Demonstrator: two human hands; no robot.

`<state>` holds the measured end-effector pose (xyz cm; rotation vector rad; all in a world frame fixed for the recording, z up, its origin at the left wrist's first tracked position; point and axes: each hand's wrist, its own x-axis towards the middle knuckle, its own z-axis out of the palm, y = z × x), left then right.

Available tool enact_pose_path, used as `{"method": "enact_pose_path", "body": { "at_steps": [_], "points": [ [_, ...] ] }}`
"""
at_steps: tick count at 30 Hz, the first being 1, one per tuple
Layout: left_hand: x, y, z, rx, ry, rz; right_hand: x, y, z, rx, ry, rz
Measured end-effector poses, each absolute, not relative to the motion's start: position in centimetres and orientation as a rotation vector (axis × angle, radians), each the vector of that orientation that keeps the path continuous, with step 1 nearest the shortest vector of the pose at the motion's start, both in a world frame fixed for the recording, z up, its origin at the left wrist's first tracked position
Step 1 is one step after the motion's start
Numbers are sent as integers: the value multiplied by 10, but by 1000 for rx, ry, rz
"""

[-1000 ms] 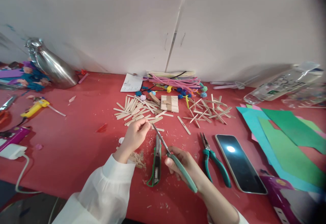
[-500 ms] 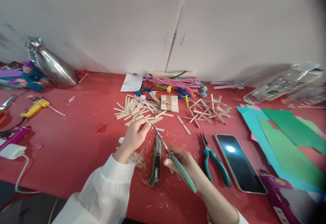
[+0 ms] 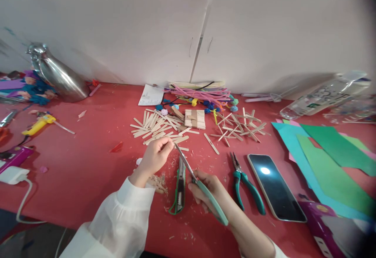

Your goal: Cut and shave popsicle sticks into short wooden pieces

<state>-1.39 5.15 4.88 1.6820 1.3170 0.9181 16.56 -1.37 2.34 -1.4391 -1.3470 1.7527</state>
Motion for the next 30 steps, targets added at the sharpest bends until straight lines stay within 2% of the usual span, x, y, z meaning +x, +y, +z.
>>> {"method": "enact_pose_path", "body": {
  "at_steps": [8, 15, 18, 22, 24, 26, 30],
  "points": [
    [-18, 54, 48, 1730, 1218, 902, 170, -19, 27, -1163, -1070, 2066],
    [-17, 53, 48, 1836, 1269, 907, 171, -17, 31, -1199, -1160, 2039],
    [-14, 51, 46, 1951, 1348, 907, 171, -17, 27, -1376, -1334, 1823],
    [-10, 47, 44, 2075, 1470, 895, 171, -18, 17, -1591, -1606, 1228],
    [-9, 47, 44, 2070, 1482, 901, 172, -19, 14, -1608, -1639, 1131],
    [-10, 48, 44, 2025, 1443, 916, 172, -19, 16, -1555, -1591, 1287],
    [-15, 52, 43, 1965, 1350, 937, 170, -18, 29, -1393, -1326, 1831]
  ]
}}
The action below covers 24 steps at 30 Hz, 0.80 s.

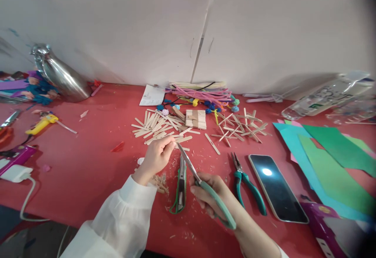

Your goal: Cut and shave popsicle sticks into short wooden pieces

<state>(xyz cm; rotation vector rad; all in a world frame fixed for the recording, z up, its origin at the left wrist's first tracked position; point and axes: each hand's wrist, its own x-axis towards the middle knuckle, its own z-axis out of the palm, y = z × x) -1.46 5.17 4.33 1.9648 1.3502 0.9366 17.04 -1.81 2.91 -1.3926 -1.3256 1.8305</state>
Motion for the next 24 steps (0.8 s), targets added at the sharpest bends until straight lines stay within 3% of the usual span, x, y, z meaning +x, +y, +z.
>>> {"method": "enact_pose_path", "body": {
  "at_steps": [7, 11, 20, 22, 24],
  "points": [
    [-16, 53, 43, 2191, 1422, 872, 172, -18, 34, -1278, -1166, 1997],
    [-14, 54, 41, 2368, 1525, 772, 175, -15, 26, -1407, -1284, 1907],
    [-6, 52, 39, 2578, 1710, 417, 175, -14, 15, -1866, -1960, 882],
    [-7, 54, 38, 2558, 1689, 442, 176, -14, 18, -1829, -1931, 939],
    [-9, 56, 36, 2523, 1627, 556, 178, -12, 22, -1695, -1804, 1247]
  ]
}}
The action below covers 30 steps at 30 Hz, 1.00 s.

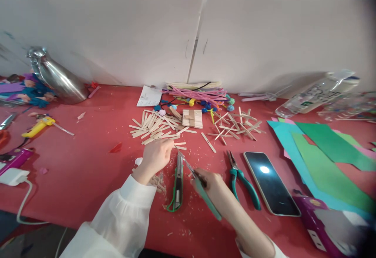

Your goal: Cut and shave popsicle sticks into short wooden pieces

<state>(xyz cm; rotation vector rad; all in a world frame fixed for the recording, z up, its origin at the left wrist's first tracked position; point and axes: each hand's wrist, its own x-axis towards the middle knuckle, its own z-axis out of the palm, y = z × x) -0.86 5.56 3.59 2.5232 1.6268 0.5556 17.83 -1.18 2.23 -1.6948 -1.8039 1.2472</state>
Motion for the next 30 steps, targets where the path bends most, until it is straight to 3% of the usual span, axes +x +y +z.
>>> {"method": "enact_pose_path", "body": {
  "at_steps": [4, 15, 23, 30],
  "points": [
    [-12, 58, 31, 2420, 1501, 859, 181, -9, 33, -1462, -1380, 1845],
    [-8, 57, 33, 1817, 1368, 1093, 178, -14, 35, -1058, -1042, 2185],
    [-6, 59, 33, 1262, 1151, 1126, 176, -12, 31, -1440, -1322, 1576],
    [-7, 56, 35, 1163, 1062, 1149, 177, -19, 21, -1467, -1574, 1133]
  ]
}}
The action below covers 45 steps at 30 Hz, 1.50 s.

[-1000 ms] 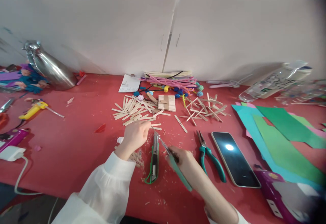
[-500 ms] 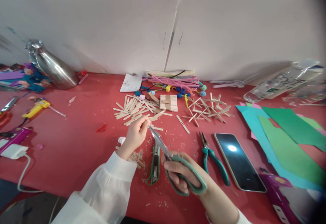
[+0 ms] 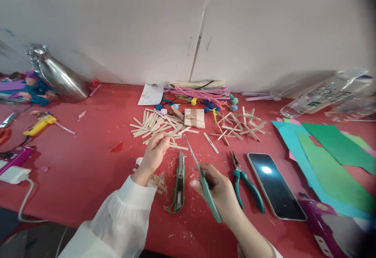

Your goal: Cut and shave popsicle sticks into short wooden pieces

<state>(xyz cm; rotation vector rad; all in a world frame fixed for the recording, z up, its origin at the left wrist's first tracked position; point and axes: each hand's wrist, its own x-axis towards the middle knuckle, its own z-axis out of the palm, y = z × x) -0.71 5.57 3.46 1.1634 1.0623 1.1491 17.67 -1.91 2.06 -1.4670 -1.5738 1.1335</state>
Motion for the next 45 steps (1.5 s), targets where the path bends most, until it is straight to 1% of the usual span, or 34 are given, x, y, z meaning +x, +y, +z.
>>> {"method": "enact_pose_path", "body": {
  "at_steps": [8, 13, 17, 20, 23, 26, 30, 35, 39, 42, 45],
  "points": [
    [-11, 52, 37, 1393, 1135, 1208, 172, -16, 16, -1560, -1815, 933],
    [-10, 49, 39, 1390, 1111, 1173, 171, -16, 14, -1598, -1831, 857],
    [0, 42, 44, 1408, 881, 1006, 175, -9, 8, -1740, -1574, 852],
    [11, 35, 47, 1551, 775, 736, 180, -2, 3, -1671, -1378, 942],
    [17, 31, 48, 1707, 766, 549, 185, 1, 0, -1613, -1387, 974],
    [19, 31, 45, 1741, 752, 491, 186, 2, 1, -1708, -1487, 882],
    [24, 28, 40, 1695, 772, 539, 185, 6, 6, -1722, -1591, 802],
    [28, 26, 39, 1645, 939, 582, 181, 6, 7, -1685, -1496, 845],
    [29, 27, 40, 1627, 978, 591, 178, 4, 3, -1608, -1580, 847],
    [30, 27, 39, 1678, 972, 601, 176, 4, -2, -1529, -1655, 818],
    [31, 25, 37, 1646, 1004, 638, 175, 5, -6, -1555, -1677, 736]
  ]
}}
